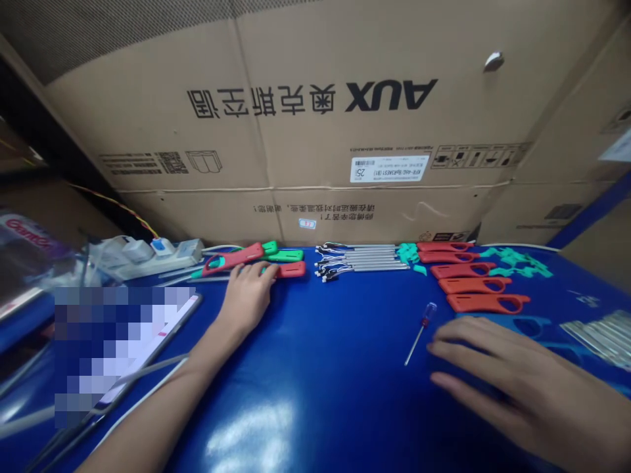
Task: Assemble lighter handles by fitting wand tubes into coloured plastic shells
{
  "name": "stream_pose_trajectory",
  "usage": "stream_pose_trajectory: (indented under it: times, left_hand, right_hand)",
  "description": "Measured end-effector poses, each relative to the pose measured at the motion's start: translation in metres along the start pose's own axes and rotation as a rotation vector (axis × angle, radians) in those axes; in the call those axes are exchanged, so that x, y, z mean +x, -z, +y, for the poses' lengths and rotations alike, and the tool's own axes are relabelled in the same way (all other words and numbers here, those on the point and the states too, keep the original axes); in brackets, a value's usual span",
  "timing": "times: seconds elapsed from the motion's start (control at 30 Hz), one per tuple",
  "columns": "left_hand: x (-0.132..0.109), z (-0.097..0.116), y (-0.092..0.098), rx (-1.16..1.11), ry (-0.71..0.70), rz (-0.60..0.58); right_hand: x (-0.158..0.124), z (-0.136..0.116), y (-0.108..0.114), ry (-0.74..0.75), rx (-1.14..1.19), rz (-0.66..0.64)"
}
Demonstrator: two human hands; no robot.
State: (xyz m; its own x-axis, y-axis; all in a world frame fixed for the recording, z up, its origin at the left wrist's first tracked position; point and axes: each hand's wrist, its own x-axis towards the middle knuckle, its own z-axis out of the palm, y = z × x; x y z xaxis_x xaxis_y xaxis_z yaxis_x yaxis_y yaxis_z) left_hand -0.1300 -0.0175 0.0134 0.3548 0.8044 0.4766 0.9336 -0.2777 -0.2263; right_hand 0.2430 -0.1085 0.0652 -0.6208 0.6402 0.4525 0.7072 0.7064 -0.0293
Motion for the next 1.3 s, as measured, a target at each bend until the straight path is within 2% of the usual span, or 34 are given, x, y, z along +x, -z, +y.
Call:
stream_pose_trajectory:
  times: [0.07,0.17,0.27,0.3,0.37,0.47,0.57,0.67,0.8,0.97,1.03,1.1,1.13,1.2,1.23,1.3]
  left_hand:
    - [0.001,0.014,0.003,-0.041,-0.127,0.013]
    - [-0.002,0.048,0.015,-0.122,-0.328,0.052]
    - [-0.009,0.086,0.034,-0.224,-0.509,0.100]
    - [-0.012,0.096,0.039,-0.298,-0.567,0.108]
    - [-0.016,0.105,0.046,-0.397,-0.595,0.167]
    - [-0.015,0.097,0.044,-0.463,-0.513,0.247]
    - [-0.009,0.081,0.036,-0.492,-0.462,0.284]
    - [-0.008,0.076,0.030,-0.508,-0.447,0.290]
    - [-0.015,0.079,0.029,-0.508,-0.462,0.273]
    - [-0.027,0.080,0.035,-0.549,-0.465,0.166]
    - [-0.029,0.084,0.037,-0.601,-0.481,0.150]
    - [-0.027,0.091,0.038,-0.656,-0.467,0.209]
    - [-0.026,0.095,0.037,-0.693,-0.404,0.253]
    - [-0.022,0.101,0.035,-0.832,-0.156,0.267]
    - [-0.020,0.103,0.034,-0.958,-0.013,0.202]
    - [-0.016,0.105,0.034,-1.287,0.183,-0.092]
  right_hand:
    - [0.016,-0.011,-0.006,0.051,-0.006,-0.043]
    - [0.029,-0.021,-0.021,0.013,-0.024,-0.025]
    - [0.028,-0.031,-0.042,0.008,-0.013,0.025]
    - [0.026,-0.033,-0.048,0.008,0.019,0.028]
    - [0.021,-0.037,-0.057,-0.039,0.144,-0.029]
    - [0.018,-0.039,-0.060,-0.240,0.388,-0.182]
    - [0.019,-0.038,-0.052,-0.404,0.552,-0.251]
    - [0.021,-0.040,-0.041,-0.485,0.698,-0.337]
    - [0.024,-0.043,-0.030,-0.574,0.946,-0.505]
    - [0.029,-0.047,-0.042,-0.791,1.586,-0.519]
    - [0.029,-0.048,-0.050,-0.847,1.698,-0.529]
    - [0.028,-0.050,-0.056,-0.844,1.716,-0.531]
    - [0.028,-0.051,-0.057,-0.829,1.730,-0.528]
    - [0.027,-0.052,-0.060,-0.797,1.763,-0.510]
    - [0.026,-0.052,-0.061,-0.784,1.775,-0.502]
    - [0.025,-0.051,-0.063,-0.772,1.780,-0.497]
